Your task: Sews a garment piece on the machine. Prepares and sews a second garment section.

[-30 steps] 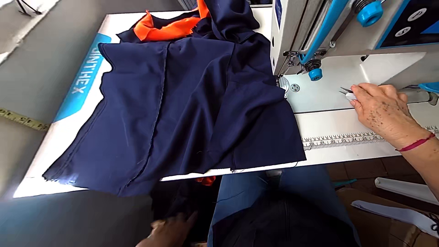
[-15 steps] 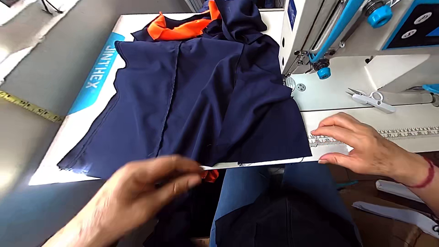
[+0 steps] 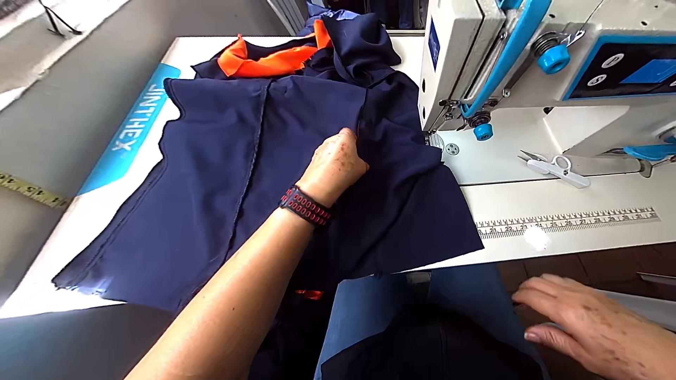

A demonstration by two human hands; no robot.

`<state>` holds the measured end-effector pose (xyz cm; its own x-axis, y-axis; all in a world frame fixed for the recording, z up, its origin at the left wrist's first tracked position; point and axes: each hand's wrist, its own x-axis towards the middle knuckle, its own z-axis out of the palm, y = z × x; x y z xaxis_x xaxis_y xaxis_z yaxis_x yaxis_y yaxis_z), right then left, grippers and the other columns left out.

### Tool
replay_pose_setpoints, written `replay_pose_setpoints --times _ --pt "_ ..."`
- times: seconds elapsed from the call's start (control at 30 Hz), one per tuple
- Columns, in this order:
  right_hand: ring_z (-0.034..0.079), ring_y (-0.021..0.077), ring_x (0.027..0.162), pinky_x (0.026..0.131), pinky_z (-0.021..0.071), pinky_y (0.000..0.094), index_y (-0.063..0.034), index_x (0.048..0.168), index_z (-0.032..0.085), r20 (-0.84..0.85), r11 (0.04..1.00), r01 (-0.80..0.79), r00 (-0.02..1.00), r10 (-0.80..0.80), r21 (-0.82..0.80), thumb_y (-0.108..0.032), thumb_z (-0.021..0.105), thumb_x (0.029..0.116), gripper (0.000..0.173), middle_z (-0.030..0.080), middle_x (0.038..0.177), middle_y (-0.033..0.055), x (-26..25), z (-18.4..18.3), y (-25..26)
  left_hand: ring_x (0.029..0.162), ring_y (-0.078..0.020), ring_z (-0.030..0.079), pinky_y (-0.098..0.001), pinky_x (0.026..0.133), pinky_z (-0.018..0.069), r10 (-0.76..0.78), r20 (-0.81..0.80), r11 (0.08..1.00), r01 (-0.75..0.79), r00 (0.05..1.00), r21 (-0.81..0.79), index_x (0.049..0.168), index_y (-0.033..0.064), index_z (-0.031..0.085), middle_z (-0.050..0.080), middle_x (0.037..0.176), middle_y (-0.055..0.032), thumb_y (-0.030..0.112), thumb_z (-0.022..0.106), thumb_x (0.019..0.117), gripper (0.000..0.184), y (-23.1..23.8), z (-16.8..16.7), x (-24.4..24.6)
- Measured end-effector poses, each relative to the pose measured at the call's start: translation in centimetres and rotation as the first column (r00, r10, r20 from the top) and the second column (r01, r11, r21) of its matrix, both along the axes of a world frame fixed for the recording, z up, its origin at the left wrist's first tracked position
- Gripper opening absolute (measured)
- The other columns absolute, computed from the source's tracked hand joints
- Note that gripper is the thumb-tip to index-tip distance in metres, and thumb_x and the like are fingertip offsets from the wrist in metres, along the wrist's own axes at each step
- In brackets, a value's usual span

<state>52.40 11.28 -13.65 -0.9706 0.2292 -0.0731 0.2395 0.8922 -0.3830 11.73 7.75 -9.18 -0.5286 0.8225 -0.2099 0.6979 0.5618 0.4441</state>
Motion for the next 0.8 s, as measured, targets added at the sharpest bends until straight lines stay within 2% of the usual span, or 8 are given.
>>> replay_pose_setpoints --times 0.1,0.23,0.33,0.43,0.53,0.6,0.7,0.8 --pt "0.072 0.0188 0.093 0.078 0.0584 0.0306 -0.0123 0.103 0.074 -0.272 0.995 0.057 0.962 -0.032 0.086 -0.044 0.051 0.1025 0.04 0.075 0.102 0.0057 -2.3 0.1 1.4 0.094 -0.0492 0.068 -0.0669 0.075 0.0511 -0.081 -0.342 0.985 0.127 0.936 0.115 0.098 -0.0051 0.074 0.069 0.095 -0.0291 0.01 0.061 0.0998 0.02 -1.8 -0.4 0.9" --pt "0.067 0.0098 0.105 0.09 0.0542 0.0217 -0.0133 0.095 0.077 -0.466 0.997 0.057 0.885 -0.023 0.058 -0.031 0.053 0.1034 0.031 0.073 0.112 0.0025 -7.7 0.6 3.5 0.109 -0.0518 0.063 -0.0623 0.088 0.0525 -0.195 -0.524 0.807 0.439 0.829 0.395 0.117 -0.0092 0.068 0.063 0.119 -0.0341 0.013 0.069 0.0938 0.032 -1.9 -1.8 1.3" --pt "0.07 0.0149 0.104 0.089 0.0559 0.0261 -0.0078 0.093 0.078 -0.568 0.996 0.09 0.821 -0.063 0.02 -0.02 0.058 0.0971 0.024 0.074 0.11 0.0069 -12.9 1.0 4.3 0.12 -0.0453 0.061 -0.0606 0.097 0.0495 -0.444 -0.474 0.658 0.636 0.76 0.403 0.121 -0.0032 0.07 0.065 0.127 -0.0263 0.009 0.075 0.0868 0.037 0.8 -2.5 1.2" --pt "0.069 0.015 0.103 0.09 0.0562 0.0282 -0.009 0.094 0.078 -0.572 0.997 -0.056 0.817 0.073 0.047 -0.024 0.059 0.0983 0.024 0.075 0.105 0.0041 -15.1 1.7 2.7 0.114 -0.0481 0.061 -0.069 0.094 0.0433 -0.561 -0.263 0.746 0.617 0.785 0.252 0.123 -0.0028 0.068 0.068 0.114 -0.0257 0.019 0.086 0.0804 0.051 3.2 -2.4 0.8" --pt "0.069 0.013 0.104 0.092 0.0539 0.0267 -0.0104 0.095 0.077 -0.552 0.975 -0.221 0.814 0.18 -0.008 -0.026 0.056 0.1036 0.028 0.075 0.105 0.0033 -13.7 0.6 1.4 0.098 -0.0431 0.067 -0.0673 0.091 0.0435 -0.621 -0.185 0.766 0.64 0.762 0.063 0.108 -0.0018 0.071 0.072 0.095 -0.0211 0.023 0.081 0.0868 0.034 3.5 -1.0 0.0" --pt "0.069 0.0104 0.105 0.093 0.0541 0.0224 -0.0046 0.1 0.076 -0.532 0.939 -0.171 0.847 -0.015 -0.3 -0.026 0.059 0.1026 0.027 0.075 0.108 0.0057 -12.4 -0.7 0.7 0.086 -0.0399 0.069 -0.0634 0.078 0.0488 -0.655 -0.214 0.738 0.674 0.725 0.026 0.087 -0.0015 0.07 0.069 0.082 -0.0191 0.018 0.076 0.0901 0.021 2.6 -0.1 0.5" --pt "0.071 0.0149 0.108 0.092 0.0596 0.0307 0.0001 0.13 0.061 -0.218 0.407 -0.008 0.855 -0.471 -0.913 -0.046 0.061 0.0992 0.055 0.073 0.118 0.0069 -11.6 -0.7 0.1 0.061 -0.0215 0.063 -0.0441 0.055 0.0507 -0.719 -0.117 0.651 0.723 0.685 0.229 0.077 0.0071 0.068 0.062 0.065 -0.0055 0.02 0.074 0.0898 0.02 -0.3 1.2 4.1" --pt "0.072 0.017 0.103 0.089 0.0613 0.0355 -0.017 0.131 0.06 0.141 -0.169 0.043 0.764 -0.629 -0.985 -0.064 0.068 0.0887 0.063 0.073 0.112 0.0047 -11.8 0.9 1.1 0.082 -0.0039 0.07 -0.0228 0.073 0.06 -0.883 0.217 0.464 0.707 0.416 0.533 0.113 0.0017 0.074 0.075 0.095 -0.0022 0.025 0.056 0.1044 0.03 -2.2 1.2 5.6"
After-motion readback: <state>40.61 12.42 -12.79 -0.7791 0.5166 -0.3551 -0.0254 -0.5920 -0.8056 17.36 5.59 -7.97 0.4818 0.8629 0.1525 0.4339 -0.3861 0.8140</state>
